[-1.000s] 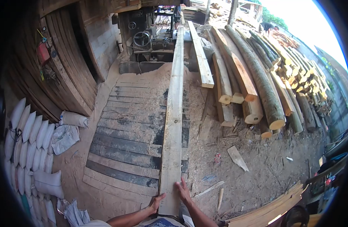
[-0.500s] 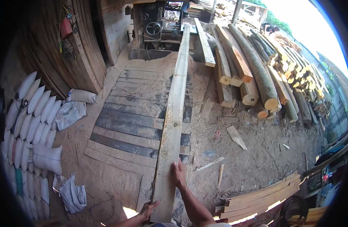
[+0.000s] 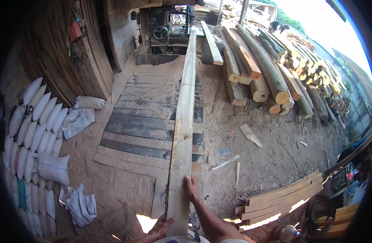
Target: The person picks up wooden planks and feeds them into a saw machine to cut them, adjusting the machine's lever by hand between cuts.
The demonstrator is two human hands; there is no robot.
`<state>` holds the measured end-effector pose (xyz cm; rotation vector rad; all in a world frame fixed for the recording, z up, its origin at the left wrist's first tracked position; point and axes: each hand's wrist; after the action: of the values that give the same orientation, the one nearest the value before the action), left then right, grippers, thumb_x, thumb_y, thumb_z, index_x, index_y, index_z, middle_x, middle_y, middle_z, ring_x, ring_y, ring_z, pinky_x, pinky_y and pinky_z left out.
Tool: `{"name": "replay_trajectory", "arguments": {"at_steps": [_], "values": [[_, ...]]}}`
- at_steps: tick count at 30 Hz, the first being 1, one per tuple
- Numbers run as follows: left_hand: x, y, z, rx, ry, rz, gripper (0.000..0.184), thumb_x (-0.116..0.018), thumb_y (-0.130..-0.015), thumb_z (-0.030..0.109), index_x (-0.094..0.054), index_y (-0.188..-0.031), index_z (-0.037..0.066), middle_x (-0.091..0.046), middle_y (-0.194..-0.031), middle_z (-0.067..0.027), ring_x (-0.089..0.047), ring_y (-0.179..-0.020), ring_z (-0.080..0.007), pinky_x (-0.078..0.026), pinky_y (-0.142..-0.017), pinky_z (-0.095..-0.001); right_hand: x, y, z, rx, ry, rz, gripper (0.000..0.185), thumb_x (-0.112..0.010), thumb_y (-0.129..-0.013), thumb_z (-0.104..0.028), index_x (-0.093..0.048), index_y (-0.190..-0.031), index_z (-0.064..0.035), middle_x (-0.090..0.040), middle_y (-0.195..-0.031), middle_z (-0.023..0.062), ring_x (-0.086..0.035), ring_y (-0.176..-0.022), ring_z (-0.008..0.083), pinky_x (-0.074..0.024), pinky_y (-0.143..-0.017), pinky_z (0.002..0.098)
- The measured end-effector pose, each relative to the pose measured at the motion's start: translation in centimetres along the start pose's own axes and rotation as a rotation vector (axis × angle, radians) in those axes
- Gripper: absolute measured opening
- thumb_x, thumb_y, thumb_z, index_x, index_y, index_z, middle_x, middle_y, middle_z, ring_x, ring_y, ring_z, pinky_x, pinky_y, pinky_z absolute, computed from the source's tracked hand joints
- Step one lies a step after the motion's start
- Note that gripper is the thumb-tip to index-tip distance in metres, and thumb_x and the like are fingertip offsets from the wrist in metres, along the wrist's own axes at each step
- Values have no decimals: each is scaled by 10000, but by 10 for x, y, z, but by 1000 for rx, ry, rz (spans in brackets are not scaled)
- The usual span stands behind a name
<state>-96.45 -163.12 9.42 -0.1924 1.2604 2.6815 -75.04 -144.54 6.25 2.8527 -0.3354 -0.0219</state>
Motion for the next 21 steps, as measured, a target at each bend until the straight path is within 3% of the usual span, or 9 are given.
{"name": "replay_trajectory", "arguments": {"at_steps": [4, 7, 11, 14, 19, 21], "values": [[0, -9, 17, 70, -6, 9, 653, -742, -900, 308, -511, -1417, -17, -640, -1296, -172, -601, -1188, -283, -482, -1022, -396, -5, -1, -38, 13, 52, -19, 610, -500, -1060, -444, -396, -1551, -98, -648, -1177, 38, -570, -1040, 139, -468, -918, 289], [1, -16, 35, 71, 9, -19, 651, -742, -899, 313, -517, -1413, -16, -638, -1305, -179, -603, -1188, -285, -481, -1024, -393, -7, -18, -45, -1, 7, -48, 661, -492, -1052, -477, -350, -1578, -102, -571, -1411, 92, -493, -1261, 186, -381, -1084, 328], [-1, -18, 70, 16, 14, -3, 726, -817, -815, 466, -632, -1292, -49, -697, -1203, -173, -647, -1111, -273, -491, -981, -350, -9, -44, -41, 18, 51, -32, 665, -504, -1049, -472, -342, -1584, -111, -578, -1401, 87, -501, -1257, 182, -396, -1068, 318], [-9, -16, 104, -33, 15, -55, 692, -738, -889, 372, -522, -1415, -23, -636, -1312, -180, -595, -1200, -295, -456, -1045, -400, -12, -63, -41, 12, 44, -28, 677, -513, -1047, -473, -325, -1593, -120, -576, -1405, 86, -504, -1251, 178, -402, -1061, 314], [-8, -37, 129, 102, -148, 24, 733, -744, -869, 451, -551, -1393, -23, -649, -1293, -179, -595, -1199, -295, -447, -1049, -394, -18, -78, -89, -138, -25, -56, 685, -519, -1046, -466, -305, -1603, -128, -561, -1423, 81, -500, -1252, 167, -397, -1064, 302], [-12, -46, 143, 126, -133, 61, 724, -775, -847, 454, -587, -1347, -34, -670, -1252, -169, -617, -1155, -280, -466, -1014, -378, -19, -93, -91, -99, -76, -56, 678, -518, -1049, -459, -310, -1600, -123, -558, -1427, 79, -498, -1256, 167, -394, -1070, 304]]}}
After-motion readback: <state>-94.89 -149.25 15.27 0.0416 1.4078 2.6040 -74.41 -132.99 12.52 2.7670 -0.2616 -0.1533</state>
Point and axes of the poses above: each hand's wrist, its own y-axis away from the middle knuckle, its own x-axis out of the back of the hand, z = x × y
